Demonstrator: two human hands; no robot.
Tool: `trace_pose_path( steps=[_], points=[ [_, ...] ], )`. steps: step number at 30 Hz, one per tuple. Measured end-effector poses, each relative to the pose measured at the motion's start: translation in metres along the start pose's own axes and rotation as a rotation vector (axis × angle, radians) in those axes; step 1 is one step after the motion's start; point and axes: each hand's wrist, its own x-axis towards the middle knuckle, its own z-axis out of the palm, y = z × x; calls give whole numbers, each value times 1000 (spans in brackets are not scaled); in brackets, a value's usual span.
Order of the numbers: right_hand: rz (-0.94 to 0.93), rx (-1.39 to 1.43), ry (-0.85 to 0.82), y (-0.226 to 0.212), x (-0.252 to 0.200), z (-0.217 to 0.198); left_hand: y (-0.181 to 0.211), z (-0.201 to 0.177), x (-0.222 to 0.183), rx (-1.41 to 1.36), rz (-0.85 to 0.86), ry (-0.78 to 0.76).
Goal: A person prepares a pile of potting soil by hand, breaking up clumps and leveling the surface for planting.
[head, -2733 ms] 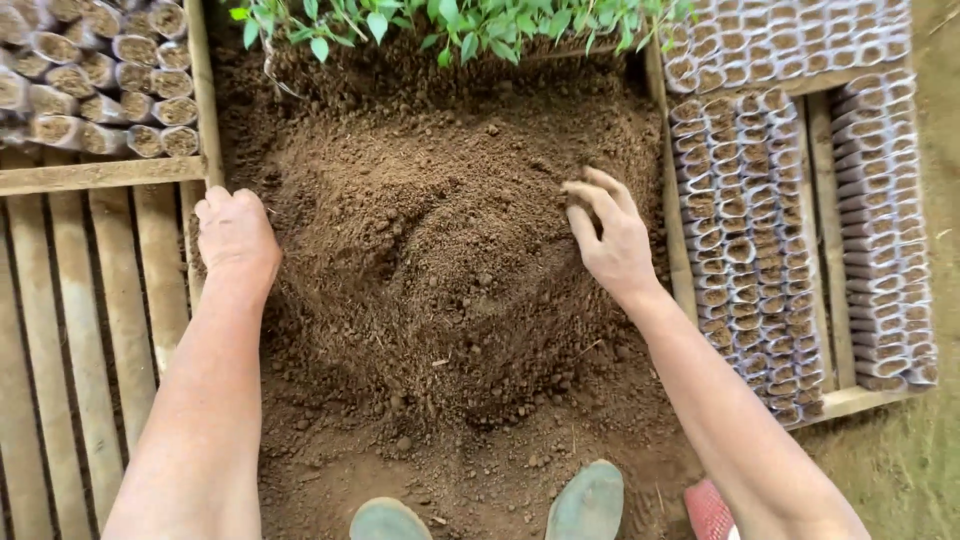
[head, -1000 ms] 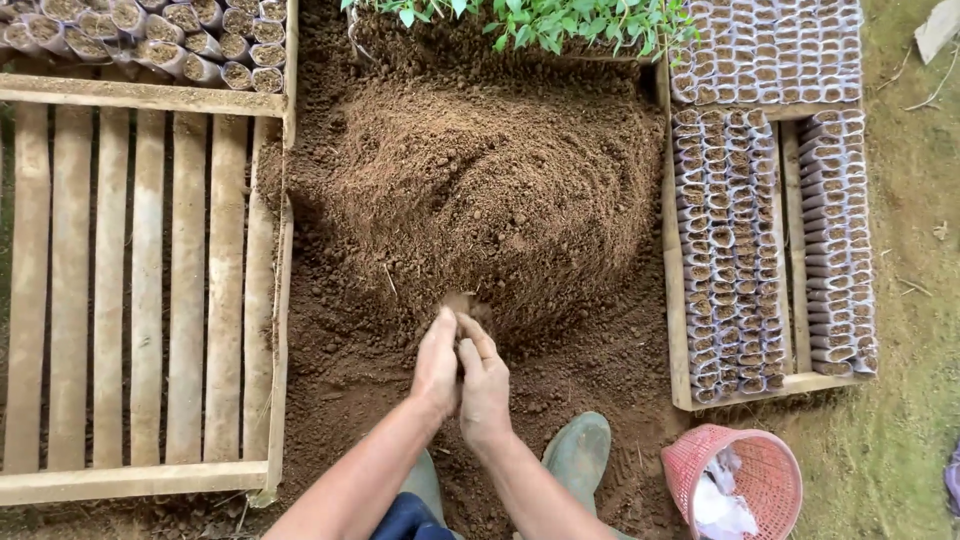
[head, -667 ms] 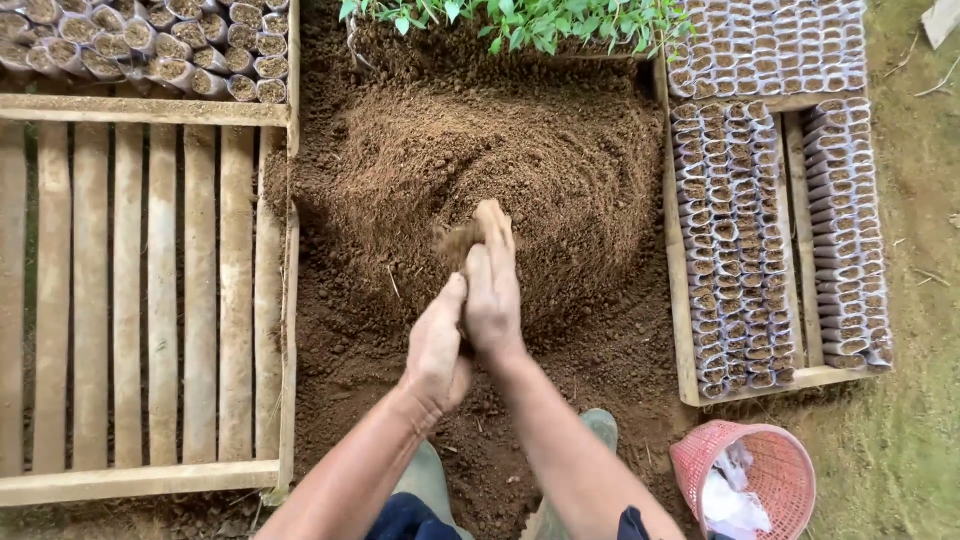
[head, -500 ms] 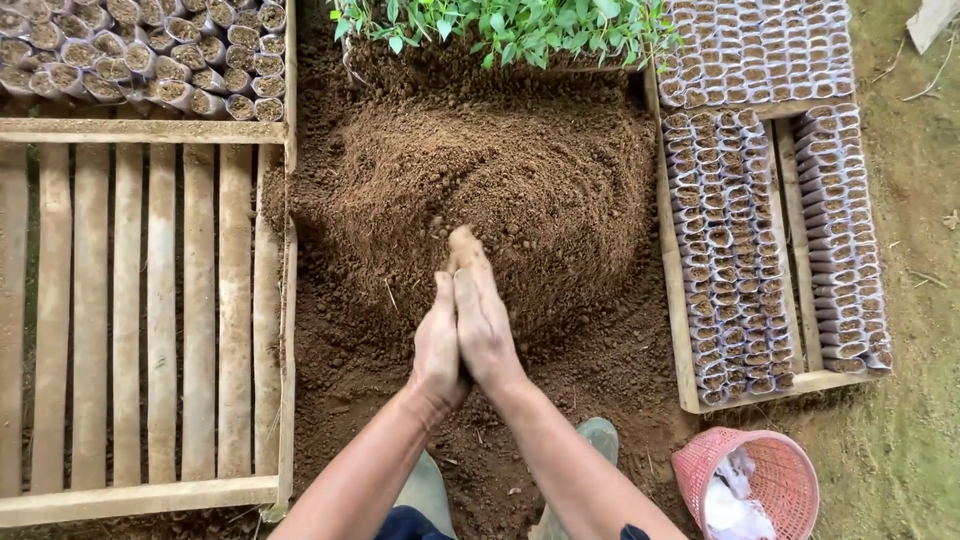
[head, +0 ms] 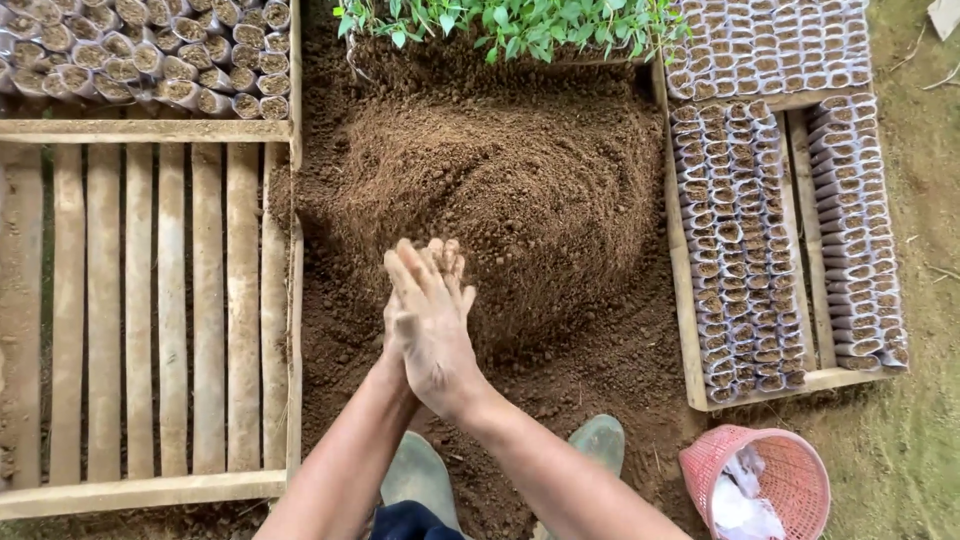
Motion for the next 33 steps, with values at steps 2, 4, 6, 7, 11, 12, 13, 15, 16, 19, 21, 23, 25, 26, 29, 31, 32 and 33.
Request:
trace_pose_path(
  steps=[2, 4, 6, 7, 11, 12, 13, 15, 16, 19, 21, 23, 25, 26, 29, 31, 32, 33],
  points=[
    [-94, -3, -50, -1, -9, 6, -10, 0, 2, -1064, -211, -608],
    [-84, 18, 6, 31, 13, 3, -46, -6, 28, -1861, -379, -1057],
    [-76, 30, 63, 26, 16, 1, -62, -9, 43, -2672, -551, -1497],
    [-40, 47, 47, 6, 7, 2, -61, -8, 45, -2686, -563, -1563],
    [-116, 29, 19, 3, -8, 16, -57, -1, 52, -2743, -589, -1823],
    [-108, 36, 11, 22, 1, 12, -58, 3, 48, -2732, -608, -1826],
    [-140, -91, 65, 41, 10, 9, -60, 8, 44, -2730, -635, -1935],
    [-206, -222, 130, 64, 42, -19, -52, 17, 49, -2762, -631, -2009],
    [-264, -319, 131, 68, 45, -38, -47, 25, 43, -2814, -509, -1945],
    [-340, -529, 129, 89, 36, -83, -20, 70, 16, -2806, -499, -1786],
    [-380, -640, 149, 109, 35, -100, 17, 111, -6, -2762, -574, -1669],
    [-330, -649, 106, 137, 22, -106, 64, 153, -45, -2601, -1069, -1750],
    [-319, -673, 104, 159, 24, -110, 88, 174, -69, -2580, -1185, -1707],
    [-299, -698, 104, 169, 23, -110, 98, 186, -85, -2545, -1294, -1672],
    [-337, -623, 111, 162, 32, -113, 73, 179, -78, -2516, -1241, -1661],
    [-332, -593, 112, 142, 36, -116, 66, 181, -76, -2518, -1254, -1643],
    [-313, -565, 114, 133, 37, -118, 63, 182, -76, -2506, -1260, -1641],
    [-319, -564, 109, 121, 40, -112, 65, 186, -76, -2509, -1269, -1636]
  ],
)
